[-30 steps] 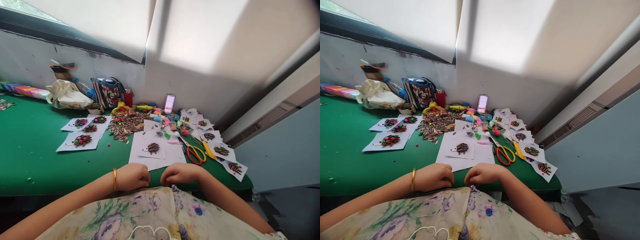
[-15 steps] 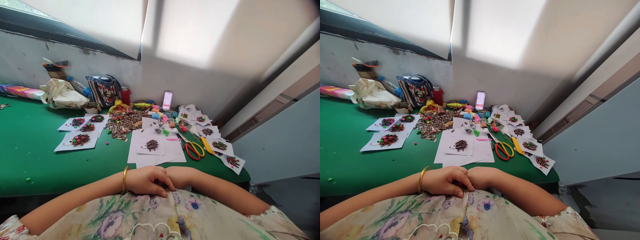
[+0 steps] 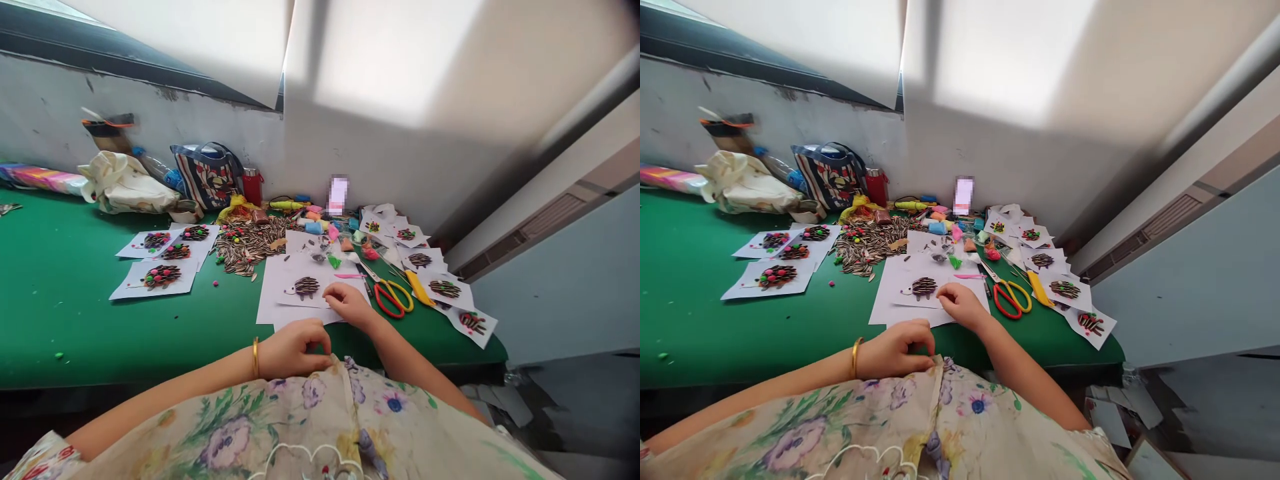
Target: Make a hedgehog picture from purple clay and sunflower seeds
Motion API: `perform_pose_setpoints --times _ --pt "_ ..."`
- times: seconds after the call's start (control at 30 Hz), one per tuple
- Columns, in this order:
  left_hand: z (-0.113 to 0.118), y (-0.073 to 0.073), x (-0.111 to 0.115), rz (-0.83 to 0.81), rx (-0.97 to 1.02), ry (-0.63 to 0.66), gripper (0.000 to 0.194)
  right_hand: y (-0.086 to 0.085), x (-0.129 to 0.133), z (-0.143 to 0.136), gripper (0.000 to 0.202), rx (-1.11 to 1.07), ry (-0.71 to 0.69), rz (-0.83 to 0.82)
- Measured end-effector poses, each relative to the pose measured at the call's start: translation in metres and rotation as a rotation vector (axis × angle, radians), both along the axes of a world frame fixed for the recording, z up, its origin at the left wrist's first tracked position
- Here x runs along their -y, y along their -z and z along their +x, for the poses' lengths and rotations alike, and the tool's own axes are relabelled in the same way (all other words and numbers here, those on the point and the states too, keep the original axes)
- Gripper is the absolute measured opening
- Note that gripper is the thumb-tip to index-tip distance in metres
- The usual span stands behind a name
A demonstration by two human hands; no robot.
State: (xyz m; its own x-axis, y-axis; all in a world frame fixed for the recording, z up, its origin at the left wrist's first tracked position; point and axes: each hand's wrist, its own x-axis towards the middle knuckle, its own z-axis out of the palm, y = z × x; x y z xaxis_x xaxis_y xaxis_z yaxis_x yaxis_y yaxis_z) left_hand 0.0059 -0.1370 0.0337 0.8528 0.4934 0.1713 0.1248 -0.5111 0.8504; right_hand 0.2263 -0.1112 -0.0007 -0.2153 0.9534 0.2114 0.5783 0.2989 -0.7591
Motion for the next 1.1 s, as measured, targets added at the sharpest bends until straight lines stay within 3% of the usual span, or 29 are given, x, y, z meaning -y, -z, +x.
perform_pose_setpoints --times 0.07,0.17,0.27,0.47,0.57,0.7,0.8,0.93,1.1 --pt "-0.004 -0.018 -0.004 -0.159 0.076 0.093 0.045 0.012 0.005 -0.005 0.018 0.074 -0.067 0.134" --pt "-0.006 -0.044 -0.004 -0.266 0.067 0.555 0.055 0.02 0.013 -0.012 0.022 0.202 -0.2 0.27" --pt "-0.004 -0.05 -0.003 -0.286 0.082 0.621 0.046 0.023 0.016 -0.015 0.022 0.288 -0.237 0.331" --pt "-0.005 -0.008 -0.009 -0.481 -0.04 0.404 0.055 0.025 0.016 -0.015 0.017 0.309 -0.235 0.363" --pt "-0.008 0.004 -0.007 -0.392 -0.132 0.336 0.048 0.021 0.022 -0.018 0.017 0.348 -0.245 0.326" --pt "-0.011 0.008 -0.006 -0.265 -0.188 0.216 0.034 0.015 0.031 -0.021 0.019 0.337 -0.259 0.29" --pt "-0.014 0.013 -0.015 -0.418 -0.077 0.063 0.028 0.011 0.032 -0.019 0.018 0.217 -0.215 0.315" --pt "-0.018 0.018 -0.038 -0.665 0.209 -0.27 0.039 0.005 0.019 -0.009 0.02 0.006 0.048 0.348" --pt "-0.01 0.018 -0.064 -0.58 0.391 -0.609 0.041 0.0 -0.009 -0.006 0.021 -0.123 0.236 0.319"
